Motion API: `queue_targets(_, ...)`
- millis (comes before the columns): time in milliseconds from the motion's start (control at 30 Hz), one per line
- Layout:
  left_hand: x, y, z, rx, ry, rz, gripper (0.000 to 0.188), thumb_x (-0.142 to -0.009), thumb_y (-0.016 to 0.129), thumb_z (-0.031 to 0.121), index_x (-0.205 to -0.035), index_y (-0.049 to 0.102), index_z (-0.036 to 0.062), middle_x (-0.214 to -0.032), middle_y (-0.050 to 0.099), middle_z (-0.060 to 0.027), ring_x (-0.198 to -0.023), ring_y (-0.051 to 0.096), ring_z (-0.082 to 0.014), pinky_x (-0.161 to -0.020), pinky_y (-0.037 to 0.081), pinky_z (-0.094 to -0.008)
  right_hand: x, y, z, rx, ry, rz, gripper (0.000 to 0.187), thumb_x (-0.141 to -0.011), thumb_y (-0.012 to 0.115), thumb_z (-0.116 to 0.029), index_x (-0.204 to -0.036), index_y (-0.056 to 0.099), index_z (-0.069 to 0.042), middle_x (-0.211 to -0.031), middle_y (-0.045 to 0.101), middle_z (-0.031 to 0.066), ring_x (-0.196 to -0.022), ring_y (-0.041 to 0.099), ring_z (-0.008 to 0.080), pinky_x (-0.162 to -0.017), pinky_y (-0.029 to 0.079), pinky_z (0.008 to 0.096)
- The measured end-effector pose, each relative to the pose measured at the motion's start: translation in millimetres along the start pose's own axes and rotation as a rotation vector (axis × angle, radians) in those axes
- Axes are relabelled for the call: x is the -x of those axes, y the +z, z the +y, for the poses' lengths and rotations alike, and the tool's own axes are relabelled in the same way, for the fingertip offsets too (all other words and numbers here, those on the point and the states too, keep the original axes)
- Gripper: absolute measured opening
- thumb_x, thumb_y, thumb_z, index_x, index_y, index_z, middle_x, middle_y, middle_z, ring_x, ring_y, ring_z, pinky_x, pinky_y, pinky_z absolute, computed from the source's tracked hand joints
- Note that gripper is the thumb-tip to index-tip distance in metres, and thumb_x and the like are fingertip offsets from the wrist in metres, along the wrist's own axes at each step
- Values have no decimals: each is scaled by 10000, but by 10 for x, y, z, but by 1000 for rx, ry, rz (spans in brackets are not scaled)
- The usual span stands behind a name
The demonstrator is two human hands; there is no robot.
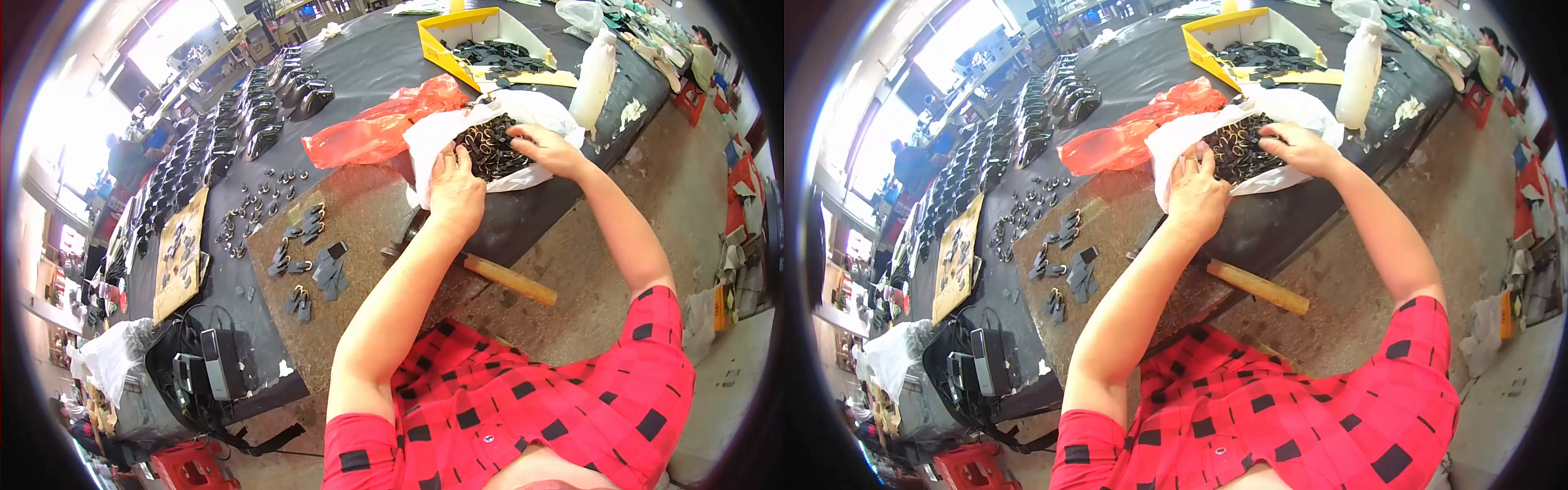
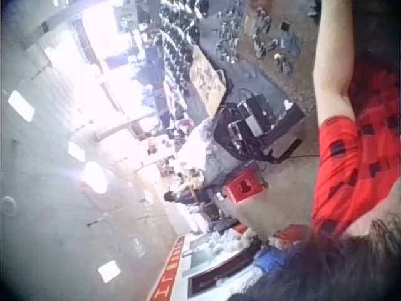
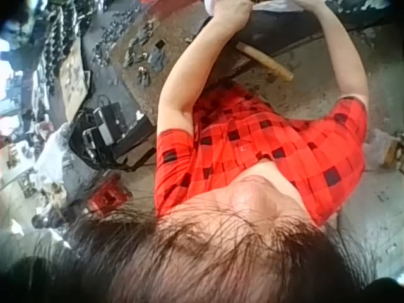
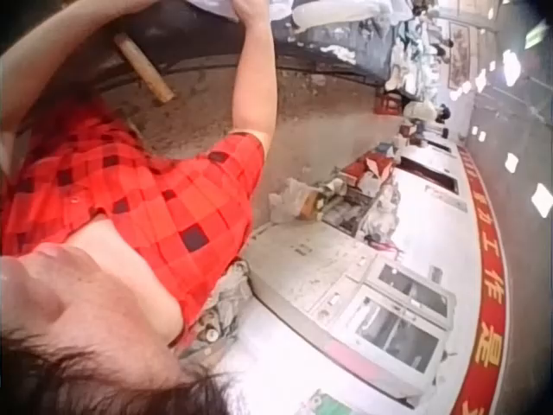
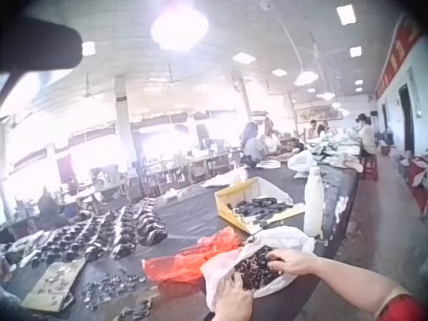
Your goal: Attaching metal buckles to small leather straps for shoe manufacturing using a hammer.
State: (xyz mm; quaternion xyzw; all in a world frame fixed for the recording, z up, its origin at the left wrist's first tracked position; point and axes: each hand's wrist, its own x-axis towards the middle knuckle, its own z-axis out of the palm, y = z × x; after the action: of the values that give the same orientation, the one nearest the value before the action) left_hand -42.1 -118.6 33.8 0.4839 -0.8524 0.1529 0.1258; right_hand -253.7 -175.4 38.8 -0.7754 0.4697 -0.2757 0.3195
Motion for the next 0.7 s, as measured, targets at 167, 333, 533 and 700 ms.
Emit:
queue_targets(167,62,0,-90,-41,-8,3,183,-714,528,223,-742,686,136,-1264,362,-211,-1148,355,-381,-968,253,-457,-320,255,-136,644,49,-41,598,-741,614,-297,-1242,370,-82,-1293,303,203,-1173,343,341,-977,295,366)
queue_targets(333,56,-25,-392,283,-13,-214,289,-738,536,346,-745,677,94,-1131,463,-181,-1059,420,-348,-939,284,-423,-580,141,44,610,66,-116,576,-738,606,-309,-1221,399,-73,-1286,323,204,-1124,404,338,-944,343,361)
queue_targets(533,86,-234,-556,288,-28,-201,388,-751,528,439,-684,671,85,-948,583,-137,-923,515,-321,-897,316,-409,-818,49,156,570,58,38,398,-754,585,-203,-1107,507,-36,-1104,515,182,-1050,477,298,-885,382,349)
queue_targets(700,3,-66,-464,290,-22,-155,359,-793,496,361,-722,649,44,-814,600,-124,-757,582,-283,-733,447,-354,-1014,9,298,681,110,275,328,-750,580,-177,-1046,550,-41,-1034,553,184,-972,518,314,-840,411,349)
